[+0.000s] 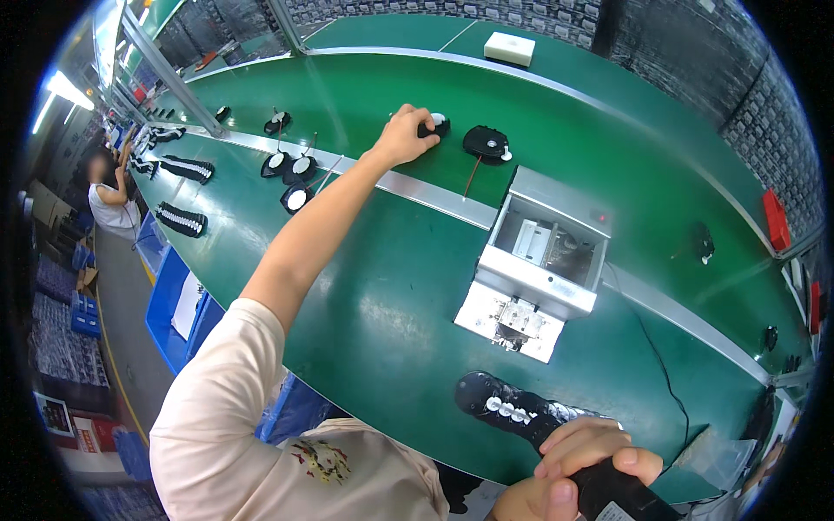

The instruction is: Assembling long LED light fixtures on a factory line using an electric screwdriver to attach components.

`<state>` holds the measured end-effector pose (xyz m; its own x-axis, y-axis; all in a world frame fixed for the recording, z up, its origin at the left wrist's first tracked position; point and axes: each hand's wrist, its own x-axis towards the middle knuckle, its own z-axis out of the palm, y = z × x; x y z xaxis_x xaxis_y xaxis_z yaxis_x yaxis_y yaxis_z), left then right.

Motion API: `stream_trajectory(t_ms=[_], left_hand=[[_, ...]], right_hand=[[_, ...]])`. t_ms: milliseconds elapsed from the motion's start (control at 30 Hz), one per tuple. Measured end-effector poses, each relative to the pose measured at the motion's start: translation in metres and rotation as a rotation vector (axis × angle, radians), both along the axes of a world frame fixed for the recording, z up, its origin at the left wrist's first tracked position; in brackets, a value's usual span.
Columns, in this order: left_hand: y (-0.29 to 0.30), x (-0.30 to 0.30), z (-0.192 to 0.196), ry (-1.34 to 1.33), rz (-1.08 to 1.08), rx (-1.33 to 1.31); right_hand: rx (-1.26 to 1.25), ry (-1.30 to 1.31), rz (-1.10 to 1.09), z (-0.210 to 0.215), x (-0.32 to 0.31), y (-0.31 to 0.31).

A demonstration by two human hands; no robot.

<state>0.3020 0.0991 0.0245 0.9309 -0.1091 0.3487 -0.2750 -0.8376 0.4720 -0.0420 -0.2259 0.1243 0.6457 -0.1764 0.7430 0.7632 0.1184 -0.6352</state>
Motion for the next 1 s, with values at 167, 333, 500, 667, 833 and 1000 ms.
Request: stream_trajectory(t_ms=[167,333,500,667,833,1000], left_hand=[[-0.005,-0.089,0.072,0.042,-0.095,-0.503],[0.002,-0.206,0.031,0.050,-0.354,-0.148],[-0.004,-0.251,0.005,0.016,-0.402,-0.106],[0.007,-0.266,0.032,0.103,-0.683,-0.103],[-0.021,-0.273,0.016,0.126,-0.796,-0.150],[-0.077,-0.297,0.006,0.028,-1.020,-0.329]], right_hand=[[-0.003,-0.034,0.006,-0.002,-0.006,-0.009],[-0.070,0.031,0.202,-0.001,-0.005,-0.016],[-0.159,0.034,0.281,0.003,0.002,-0.022],[-0.118,0.065,0.254,-0.002,-0.002,-0.019],[-0.103,0.034,0.262,-0.002,0.005,-0.012],[-0.158,0.043,0.273,0.003,0.007,-0.014]])
